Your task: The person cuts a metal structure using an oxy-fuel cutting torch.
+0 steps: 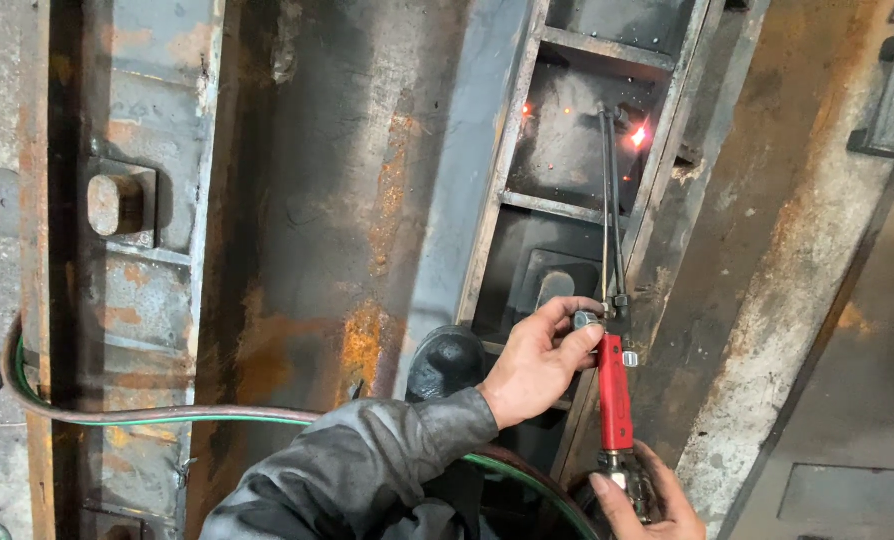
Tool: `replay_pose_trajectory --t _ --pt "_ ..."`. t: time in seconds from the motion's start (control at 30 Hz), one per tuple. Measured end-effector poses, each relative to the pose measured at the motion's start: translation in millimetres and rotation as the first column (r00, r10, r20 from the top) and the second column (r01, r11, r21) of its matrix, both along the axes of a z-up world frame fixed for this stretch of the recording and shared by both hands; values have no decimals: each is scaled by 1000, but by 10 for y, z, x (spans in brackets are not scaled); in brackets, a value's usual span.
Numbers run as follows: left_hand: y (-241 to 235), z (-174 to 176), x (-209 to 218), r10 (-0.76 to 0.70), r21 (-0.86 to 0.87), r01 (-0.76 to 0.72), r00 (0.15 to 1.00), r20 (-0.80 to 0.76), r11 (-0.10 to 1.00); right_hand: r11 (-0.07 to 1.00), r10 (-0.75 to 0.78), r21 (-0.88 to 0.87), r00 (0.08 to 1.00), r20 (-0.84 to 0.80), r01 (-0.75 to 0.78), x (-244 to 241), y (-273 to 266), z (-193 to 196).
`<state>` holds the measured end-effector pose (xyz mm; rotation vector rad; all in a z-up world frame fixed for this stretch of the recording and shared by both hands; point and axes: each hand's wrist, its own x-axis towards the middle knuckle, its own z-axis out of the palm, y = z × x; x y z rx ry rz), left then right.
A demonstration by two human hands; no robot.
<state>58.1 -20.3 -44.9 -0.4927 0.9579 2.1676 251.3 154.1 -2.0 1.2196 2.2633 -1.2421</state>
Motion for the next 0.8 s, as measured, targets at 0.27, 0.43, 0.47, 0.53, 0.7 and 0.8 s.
replay_pose_trajectory --t 0.27,0.43,0.47,0.53,0.7,0.8 --pt "-34 74 -34 5 53 -4 1000 -11 999 996 17 89 994 110 -27 -95 -35 69" --pt "-34 71 -24 -14 12 14 999 -47 1000 1000 1 31 999 46 -3 -74 -19 62" --pt "-31 64 -22 -13 12 14 999 -46 1000 1000 1 30 999 47 -3 -72 -12 57" --pt "-24 51 -18 -9 24 11 999 -48 1000 999 1 34 995 99 -5 -66 3 47" --pt "-17 34 -10 -6 15 7 999 -53 1000 1000 -7 -3 1000 27 8 -29 11 21" --pt "-17 35 -11 -7 15 8 998 -61 1000 1000 0 6 999 33 0 -61 -9 49"
